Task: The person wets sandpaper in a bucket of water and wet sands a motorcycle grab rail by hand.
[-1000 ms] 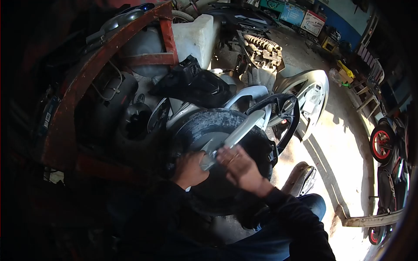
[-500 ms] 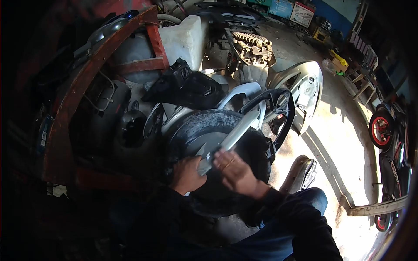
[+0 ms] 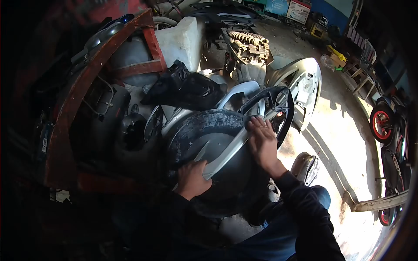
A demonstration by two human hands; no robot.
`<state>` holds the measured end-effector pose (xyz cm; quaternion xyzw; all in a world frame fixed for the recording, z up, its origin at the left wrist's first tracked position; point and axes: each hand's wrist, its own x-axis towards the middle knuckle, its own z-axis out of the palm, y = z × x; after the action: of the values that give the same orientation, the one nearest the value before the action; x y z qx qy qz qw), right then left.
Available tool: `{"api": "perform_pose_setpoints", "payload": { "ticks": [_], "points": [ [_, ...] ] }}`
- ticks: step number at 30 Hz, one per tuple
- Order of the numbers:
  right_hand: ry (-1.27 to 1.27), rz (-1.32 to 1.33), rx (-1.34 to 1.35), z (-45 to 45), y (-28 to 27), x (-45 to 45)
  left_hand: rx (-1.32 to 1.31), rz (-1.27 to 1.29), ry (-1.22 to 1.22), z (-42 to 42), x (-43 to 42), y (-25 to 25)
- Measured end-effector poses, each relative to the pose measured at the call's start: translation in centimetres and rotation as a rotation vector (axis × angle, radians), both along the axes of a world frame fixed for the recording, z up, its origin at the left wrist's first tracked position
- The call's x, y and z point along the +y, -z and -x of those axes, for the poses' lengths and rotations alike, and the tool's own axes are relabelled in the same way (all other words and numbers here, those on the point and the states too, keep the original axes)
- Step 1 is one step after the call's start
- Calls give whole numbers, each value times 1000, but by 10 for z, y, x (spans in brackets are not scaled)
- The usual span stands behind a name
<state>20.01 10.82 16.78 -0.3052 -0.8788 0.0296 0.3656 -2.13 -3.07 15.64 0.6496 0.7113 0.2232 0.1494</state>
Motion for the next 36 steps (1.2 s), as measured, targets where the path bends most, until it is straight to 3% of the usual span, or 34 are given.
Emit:
{"api": "perform_pose_setpoints", "payload": {
  "ticks": [1,4,5,7,9,12,13,15,19,20,21,23,25,28,31,33,34,36],
  "points": [
    [61,-7,7,7,-6,-1,25,-14,15,-5,-1,0],
    [-336,68,-89,35,-6,-80,50,52,15,-11,-5,7],
    [-345,57,-99,34,-8,-78,52,86,17,-11,-5,10],
    [-165,75,-138,18,-23,-41,26,106,-1,-9,-6,-1],
    [23,-89,-117,8,-32,-3,22,44,-14,-7,-3,-3],
    [-306,36,-99,31,-27,-62,46,95,-23,-8,-2,-1],
    [-381,-42,-56,40,-17,-79,66,124,-28,-8,-1,0],
    [-290,45,-152,23,-20,-57,46,96,-27,-6,-1,-4],
    [69,-44,-4,-1,-32,19,15,19,-11,-3,-2,1],
    [0,72,-20,-2,-23,-4,14,14,-2,-3,-3,0],
    [-188,59,-1,7,-20,-26,20,24,-1,-2,-3,-1],
    [-298,71,-104,4,-12,-42,35,39,12,-3,0,-3],
    [-32,121,-11,-3,-14,-2,33,14,6,-5,-2,-1],
    [131,113,59,-4,-8,17,78,30,19,-7,-1,1],
    [-70,109,9,-6,-13,-11,58,86,4,-2,-2,-4],
    [145,207,153,-11,-8,30,76,57,9,-3,-4,0],
    [257,511,231,-17,-20,42,86,15,6,-5,-2,1],
    [256,627,293,-19,-20,38,86,20,11,-4,-3,1]
  ]
}}
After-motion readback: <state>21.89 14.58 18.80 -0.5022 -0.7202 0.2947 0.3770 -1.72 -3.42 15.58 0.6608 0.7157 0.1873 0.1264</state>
